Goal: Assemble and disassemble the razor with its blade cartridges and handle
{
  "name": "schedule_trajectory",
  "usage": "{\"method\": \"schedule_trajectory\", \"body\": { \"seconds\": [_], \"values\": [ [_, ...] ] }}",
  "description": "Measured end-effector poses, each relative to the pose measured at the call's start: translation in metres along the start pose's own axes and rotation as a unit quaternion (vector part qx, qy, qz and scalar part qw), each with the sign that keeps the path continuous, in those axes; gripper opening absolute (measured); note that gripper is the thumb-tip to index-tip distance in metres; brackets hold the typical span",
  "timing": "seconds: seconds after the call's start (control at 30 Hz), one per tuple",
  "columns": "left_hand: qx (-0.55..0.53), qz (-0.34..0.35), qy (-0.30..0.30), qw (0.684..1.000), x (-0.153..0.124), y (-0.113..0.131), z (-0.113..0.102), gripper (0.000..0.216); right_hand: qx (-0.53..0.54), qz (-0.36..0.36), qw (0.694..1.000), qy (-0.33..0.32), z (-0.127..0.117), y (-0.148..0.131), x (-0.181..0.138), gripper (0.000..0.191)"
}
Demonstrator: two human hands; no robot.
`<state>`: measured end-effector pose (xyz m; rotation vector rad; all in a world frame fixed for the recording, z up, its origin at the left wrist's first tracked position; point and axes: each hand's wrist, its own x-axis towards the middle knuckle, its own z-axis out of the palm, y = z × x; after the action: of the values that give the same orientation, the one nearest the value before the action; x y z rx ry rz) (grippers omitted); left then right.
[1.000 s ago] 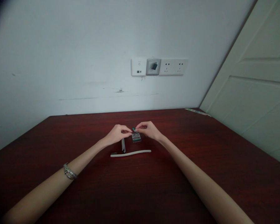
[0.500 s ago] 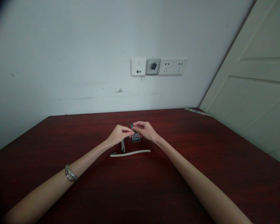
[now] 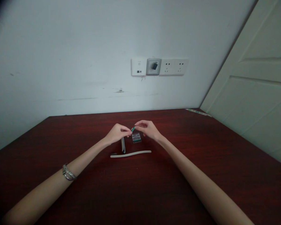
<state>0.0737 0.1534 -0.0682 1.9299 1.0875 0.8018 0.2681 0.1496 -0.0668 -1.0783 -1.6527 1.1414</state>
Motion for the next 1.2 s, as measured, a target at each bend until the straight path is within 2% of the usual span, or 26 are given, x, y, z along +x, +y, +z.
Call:
{"method": "schedule_trajectory", "body": {
  "seconds": [0.27,0.5,0.67,0.77,0.93,1.2],
  "values": [
    [0.087,0.03,-0.024,0.995,-0.003,0.005,-0.004,0.017,-0.095,-0.013,0.995,-0.029,-0.006,-0.005,-0.004,0.027],
    [0.102,0.039,-0.039,0.993,-0.004,0.004,-0.002,0.018,-0.241,-0.086,0.966,-0.041,-0.012,-0.006,-0.003,0.015],
    [0.117,0.058,-0.015,0.991,-0.003,0.0,-0.001,0.018,-0.256,-0.059,0.964,-0.045,-0.018,0.006,0.002,0.015],
    [0.17,0.078,0.003,0.982,-0.004,0.0,0.001,0.028,-0.261,-0.031,0.964,-0.05,-0.02,0.014,0.004,0.015],
    [0.305,0.111,-0.011,0.946,-0.009,0.004,0.009,0.062,-0.277,-0.016,0.959,-0.062,-0.018,0.018,0.005,0.015],
    [0.353,0.09,-0.039,0.93,-0.013,0.008,0.016,0.073,-0.292,-0.005,0.954,-0.065,-0.016,0.016,0.004,0.013]
  ]
}}
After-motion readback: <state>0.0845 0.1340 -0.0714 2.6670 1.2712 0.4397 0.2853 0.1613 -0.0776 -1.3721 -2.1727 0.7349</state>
